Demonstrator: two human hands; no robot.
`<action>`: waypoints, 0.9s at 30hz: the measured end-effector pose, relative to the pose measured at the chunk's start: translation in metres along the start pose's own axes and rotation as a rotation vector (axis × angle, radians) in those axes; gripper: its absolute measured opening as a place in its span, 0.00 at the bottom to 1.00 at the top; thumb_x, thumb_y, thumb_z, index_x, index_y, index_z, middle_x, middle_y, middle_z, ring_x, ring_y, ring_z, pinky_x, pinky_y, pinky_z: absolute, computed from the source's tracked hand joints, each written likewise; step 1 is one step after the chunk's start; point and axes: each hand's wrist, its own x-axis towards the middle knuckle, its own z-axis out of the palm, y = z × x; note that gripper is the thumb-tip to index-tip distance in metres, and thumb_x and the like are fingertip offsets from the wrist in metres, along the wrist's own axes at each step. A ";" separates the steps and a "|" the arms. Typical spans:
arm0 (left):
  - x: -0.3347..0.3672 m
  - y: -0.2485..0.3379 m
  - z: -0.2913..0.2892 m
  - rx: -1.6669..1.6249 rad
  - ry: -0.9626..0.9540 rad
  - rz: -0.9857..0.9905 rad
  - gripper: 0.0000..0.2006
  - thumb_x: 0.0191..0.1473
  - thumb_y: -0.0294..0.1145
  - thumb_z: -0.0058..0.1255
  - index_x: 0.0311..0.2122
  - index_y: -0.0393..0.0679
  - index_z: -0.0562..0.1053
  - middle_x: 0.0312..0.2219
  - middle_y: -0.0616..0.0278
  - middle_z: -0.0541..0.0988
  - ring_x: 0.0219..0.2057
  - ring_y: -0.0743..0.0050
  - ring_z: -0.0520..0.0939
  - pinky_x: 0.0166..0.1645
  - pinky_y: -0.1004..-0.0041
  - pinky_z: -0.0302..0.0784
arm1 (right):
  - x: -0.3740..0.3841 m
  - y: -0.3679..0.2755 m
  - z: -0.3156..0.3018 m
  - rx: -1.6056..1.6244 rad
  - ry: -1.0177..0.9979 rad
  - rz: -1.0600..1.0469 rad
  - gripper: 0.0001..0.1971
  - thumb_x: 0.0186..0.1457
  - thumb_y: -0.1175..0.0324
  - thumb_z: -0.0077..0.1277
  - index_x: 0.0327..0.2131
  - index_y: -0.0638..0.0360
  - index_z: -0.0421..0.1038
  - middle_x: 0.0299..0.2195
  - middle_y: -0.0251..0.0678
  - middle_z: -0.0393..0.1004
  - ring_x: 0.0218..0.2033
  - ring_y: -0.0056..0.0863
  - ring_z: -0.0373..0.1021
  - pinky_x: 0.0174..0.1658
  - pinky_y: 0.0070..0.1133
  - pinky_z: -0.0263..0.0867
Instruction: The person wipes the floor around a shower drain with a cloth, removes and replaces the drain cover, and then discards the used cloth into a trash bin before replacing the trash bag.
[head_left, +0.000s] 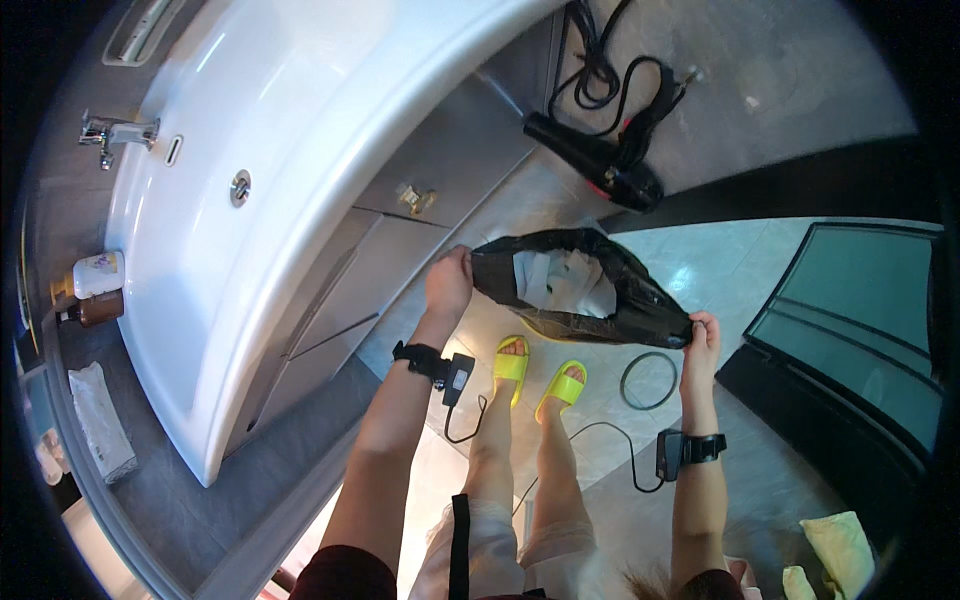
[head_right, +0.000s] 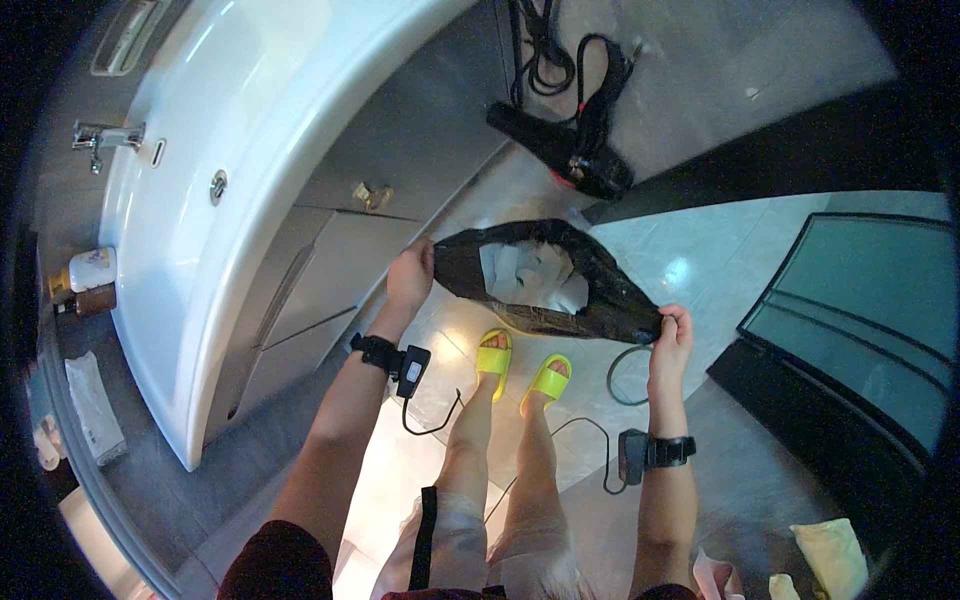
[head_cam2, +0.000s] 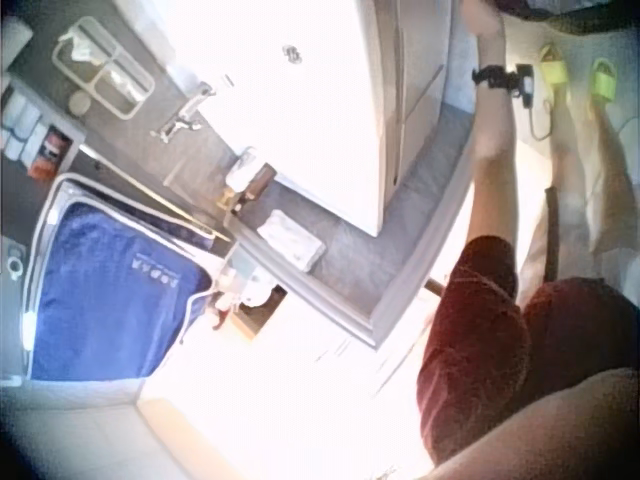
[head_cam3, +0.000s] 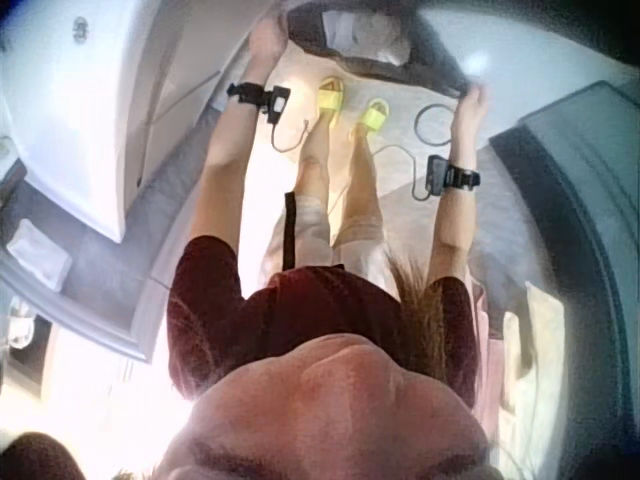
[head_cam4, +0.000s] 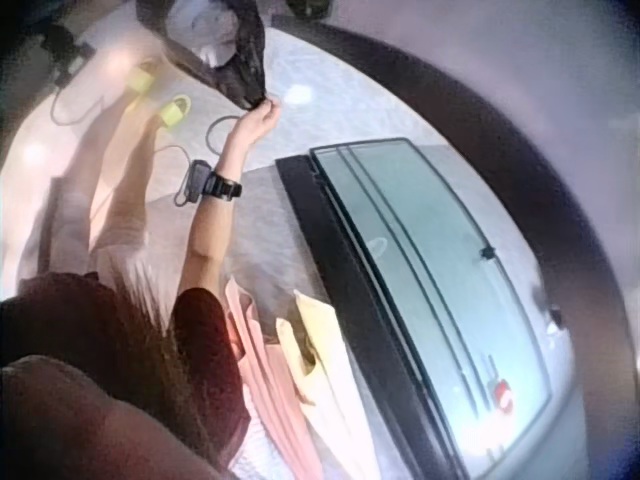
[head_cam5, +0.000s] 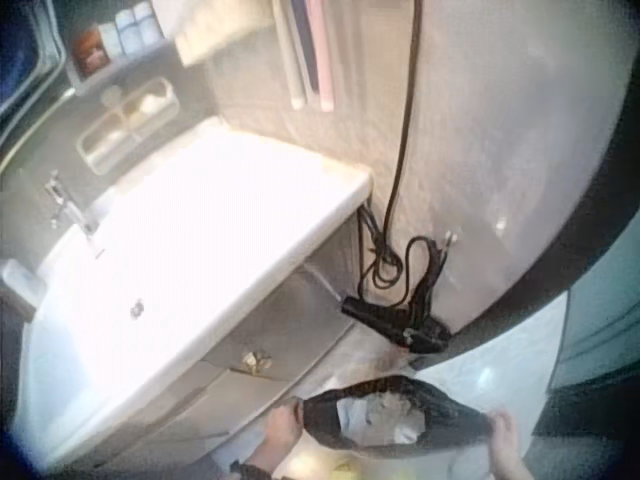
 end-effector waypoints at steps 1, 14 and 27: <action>-0.002 0.002 -0.003 -0.014 0.016 0.028 0.07 0.55 0.31 0.42 0.34 0.43 0.72 0.28 0.45 0.77 0.32 0.41 0.77 0.36 0.54 0.72 | -0.003 -0.005 -0.003 0.003 -0.003 -0.024 0.08 0.61 0.74 0.35 0.34 0.54 0.66 0.25 0.20 0.59 0.24 0.10 0.52 0.27 0.12 0.48; -0.032 0.022 0.015 -0.257 0.123 0.070 0.08 0.57 0.29 0.43 0.38 0.38 0.72 0.29 0.45 0.77 0.31 0.46 0.78 0.36 0.61 0.73 | -0.027 -0.014 -0.028 0.061 0.087 -0.087 0.06 0.61 0.74 0.35 0.33 0.52 0.62 0.26 0.22 0.61 0.25 0.12 0.55 0.29 0.11 0.52; -0.041 0.024 0.002 -0.407 0.056 0.047 0.08 0.54 0.23 0.41 0.37 0.41 0.73 0.22 0.52 0.76 0.21 0.62 0.78 0.29 0.67 0.73 | -0.039 -0.018 -0.061 0.214 0.165 -0.110 0.06 0.61 0.74 0.35 0.31 0.50 0.60 0.25 0.21 0.60 0.23 0.10 0.56 0.23 0.13 0.51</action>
